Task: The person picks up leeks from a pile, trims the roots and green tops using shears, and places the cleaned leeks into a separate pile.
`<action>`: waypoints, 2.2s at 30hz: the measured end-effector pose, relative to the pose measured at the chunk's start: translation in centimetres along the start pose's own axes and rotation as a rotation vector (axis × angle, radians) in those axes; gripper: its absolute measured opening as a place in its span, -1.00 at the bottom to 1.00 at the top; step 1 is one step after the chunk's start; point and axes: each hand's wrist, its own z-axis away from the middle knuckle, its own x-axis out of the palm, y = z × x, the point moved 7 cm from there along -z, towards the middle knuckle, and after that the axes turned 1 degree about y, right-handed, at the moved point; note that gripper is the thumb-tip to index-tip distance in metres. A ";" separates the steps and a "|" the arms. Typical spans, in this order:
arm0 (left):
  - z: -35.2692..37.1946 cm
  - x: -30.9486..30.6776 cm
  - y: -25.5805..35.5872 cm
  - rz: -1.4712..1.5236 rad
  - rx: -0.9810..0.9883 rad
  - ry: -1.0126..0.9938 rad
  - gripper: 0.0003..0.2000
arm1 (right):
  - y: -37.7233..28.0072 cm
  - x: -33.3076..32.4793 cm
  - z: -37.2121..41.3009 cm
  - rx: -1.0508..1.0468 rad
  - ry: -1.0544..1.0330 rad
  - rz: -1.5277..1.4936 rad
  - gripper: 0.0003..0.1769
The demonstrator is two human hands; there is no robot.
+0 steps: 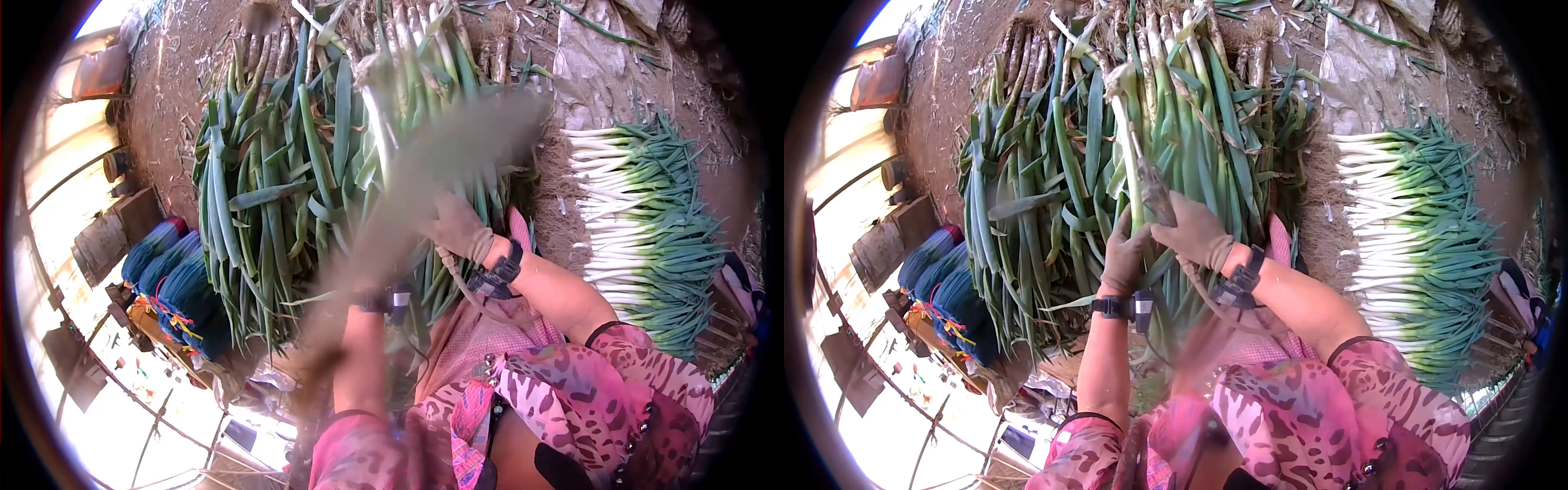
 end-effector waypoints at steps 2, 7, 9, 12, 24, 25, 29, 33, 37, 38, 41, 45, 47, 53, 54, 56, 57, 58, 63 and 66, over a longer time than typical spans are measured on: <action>0.6 0.1 0.5 0.572 -0.327 0.144 -0.43 | -0.5 -0.1 1.9 -0.122 0.031 -0.026 -0.39; 1.0 0.2 -4.3 0.326 -0.221 -0.008 -0.53 | 0.0 0.6 3.5 -0.248 -0.027 0.049 -0.41; 2.6 0.4 -3.0 0.220 -0.357 -0.011 -0.57 | -0.3 -0.4 -0.5 -0.260 0.021 0.005 -0.48; 3.3 0.8 -3.2 0.489 -0.346 0.054 -0.60 | 3.2 -0.8 -8.2 -0.181 -0.006 0.046 -0.51; 4.3 0.6 -2.4 0.224 -0.313 0.017 -0.42 | -0.2 -1.2 -10.1 -0.253 0.009 0.038 -0.51; 4.4 0.8 -1.8 0.299 -0.361 0.039 -0.41 | -0.7 -1.5 -11.4 -0.210 0.011 -0.005 -0.52; 4.3 0.8 -1.9 0.429 -0.387 0.091 -0.37 | -1.5 -1.9 -13.2 -0.088 0.015 -0.131 -0.56; 4.5 0.0 0.2 0.493 -0.380 0.105 -0.36 | 0.5 -0.1 -1.4 -0.076 -0.121 -0.148 -0.56; 5.0 -0.2 -0.7 0.633 -0.435 0.131 -0.47 | 2.4 2.3 8.5 -0.111 -0.228 -0.141 -0.45; 5.3 -0.6 -0.7 0.585 -0.397 0.131 -0.53 | 1.8 1.3 9.0 -0.084 -0.191 -0.107 -0.44; 6.7 -2.8 0.3 0.380 -0.383 0.301 -0.73 | 2.0 -1.6 7.0 0.006 -0.026 -0.205 -0.42; 8.5 -8.3 8.2 0.164 -0.210 0.580 -0.73 | 3.9 -3.7 4.1 0.063 0.064 -0.200 -0.42; 7.8 -11.6 8.2 -0.273 -0.190 0.669 -0.70 | 3.8 -3.4 3.7 0.135 0.013 -0.259 -0.40; -3.6 -9.7 5.1 -0.661 0.038 0.647 -0.65 | 5.9 -2.3 2.0 -0.054 0.131 -0.117 -0.37; -6.2 -6.5 3.9 -0.481 0.068 0.502 -0.68 | 5.1 -2.4 2.4 0.045 0.087 -0.173 -0.37; -8.8 -0.9 6.3 -0.817 -0.113 0.230 -0.51 | 4.6 -2.7 2.7 0.131 0.053 -0.175 -0.39; -10.8 -0.7 4.0 -0.882 -0.285 0.253 -0.44 | 5.2 -2.7 2.6 0.107 0.074 -0.132 -0.41; -11.7 -0.7 4.5 -0.906 -0.315 0.269 -0.44 | 5.6 -3.0 2.4 0.084 0.098 -0.087 -0.43; -13.1 -4.8 -0.8 -0.648 -0.275 0.248 -0.63 | 5.2 -3.8 4.3 0.082 0.048 -0.178 -0.46; -10.4 -6.1 -1.1 -0.082 -0.402 0.121 -0.69 | 2.3 -3.5 7.3 0.006 -0.027 -0.218 -0.50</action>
